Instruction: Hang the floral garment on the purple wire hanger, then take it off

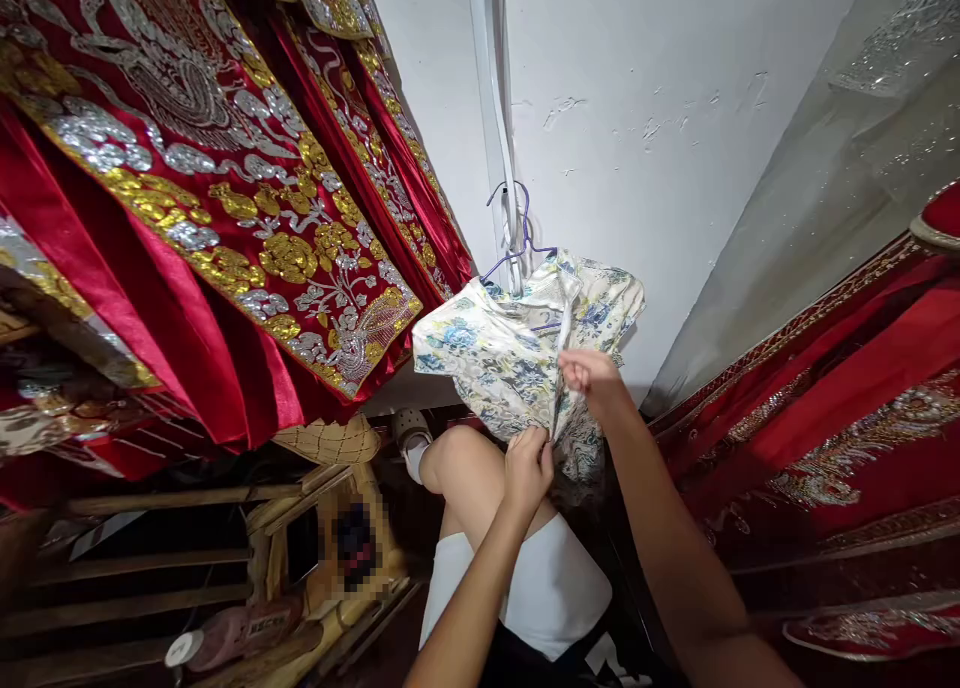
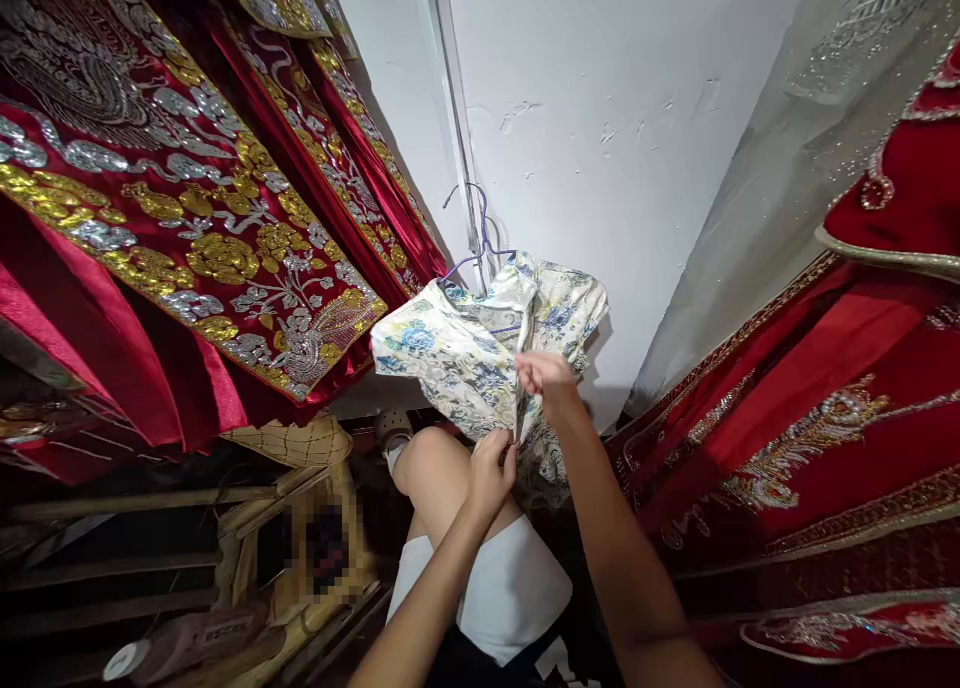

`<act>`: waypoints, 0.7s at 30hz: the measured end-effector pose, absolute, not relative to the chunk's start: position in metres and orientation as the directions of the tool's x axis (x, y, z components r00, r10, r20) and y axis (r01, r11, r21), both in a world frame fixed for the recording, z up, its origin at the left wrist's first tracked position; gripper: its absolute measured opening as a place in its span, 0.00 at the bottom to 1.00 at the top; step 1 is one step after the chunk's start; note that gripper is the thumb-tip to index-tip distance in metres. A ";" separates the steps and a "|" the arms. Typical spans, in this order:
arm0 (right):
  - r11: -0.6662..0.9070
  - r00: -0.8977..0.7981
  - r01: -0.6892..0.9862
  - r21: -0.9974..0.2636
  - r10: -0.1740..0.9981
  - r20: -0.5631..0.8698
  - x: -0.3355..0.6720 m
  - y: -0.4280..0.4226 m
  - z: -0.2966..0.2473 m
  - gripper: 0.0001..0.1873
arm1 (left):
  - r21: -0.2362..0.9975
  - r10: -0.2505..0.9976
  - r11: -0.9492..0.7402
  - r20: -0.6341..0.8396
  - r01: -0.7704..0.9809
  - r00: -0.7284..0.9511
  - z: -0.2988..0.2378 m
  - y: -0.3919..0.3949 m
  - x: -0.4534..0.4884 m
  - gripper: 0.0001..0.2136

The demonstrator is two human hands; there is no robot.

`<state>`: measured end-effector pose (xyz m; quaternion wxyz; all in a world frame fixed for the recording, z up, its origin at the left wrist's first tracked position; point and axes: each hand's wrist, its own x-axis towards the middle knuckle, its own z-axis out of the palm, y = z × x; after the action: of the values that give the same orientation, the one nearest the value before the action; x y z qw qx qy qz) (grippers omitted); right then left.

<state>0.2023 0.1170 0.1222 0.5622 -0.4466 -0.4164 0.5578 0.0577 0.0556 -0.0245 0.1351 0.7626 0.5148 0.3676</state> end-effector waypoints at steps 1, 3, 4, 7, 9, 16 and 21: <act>0.020 0.038 -0.284 -0.959 0.999 0.009 0.201 0.127 0.138 0.14 | 0.534 0.882 -0.450 0.391 0.715 0.263 -0.020 0.058 0.054 0.09; 0.147 0.059 -0.369 -0.918 0.989 0.134 0.196 0.141 0.168 0.13 | 0.444 0.873 -0.483 0.313 0.755 0.374 -0.011 0.064 0.048 0.11; 0.195 0.069 -0.391 -0.899 0.981 0.182 0.193 0.145 0.180 0.13 | 0.414 0.868 -0.495 0.279 0.764 0.411 -0.006 0.068 0.046 0.12; 0.265 0.093 -0.392 -0.881 0.964 0.249 0.179 0.143 0.197 0.12 | 0.387 0.858 -0.513 0.240 0.766 0.454 0.014 0.081 0.041 0.12; 0.272 0.112 -0.380 -0.884 0.962 0.248 0.170 0.137 0.194 0.12 | 0.416 0.852 -0.523 0.280 0.744 0.442 0.037 0.092 0.036 0.07; 0.335 0.079 -0.320 -0.886 0.941 0.328 0.158 0.127 0.184 0.10 | 0.413 0.581 -0.736 0.793 0.537 0.186 0.157 0.138 0.015 0.17; 0.381 0.114 -0.297 -0.876 0.925 0.363 0.160 0.145 0.174 0.10 | 0.173 0.443 -0.802 0.815 0.572 0.374 0.192 0.151 0.020 0.11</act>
<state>0.1596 0.1446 0.1736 0.6733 -0.3221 -0.4869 0.4537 0.0197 0.1514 0.1918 -0.0693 0.8260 0.3071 0.4676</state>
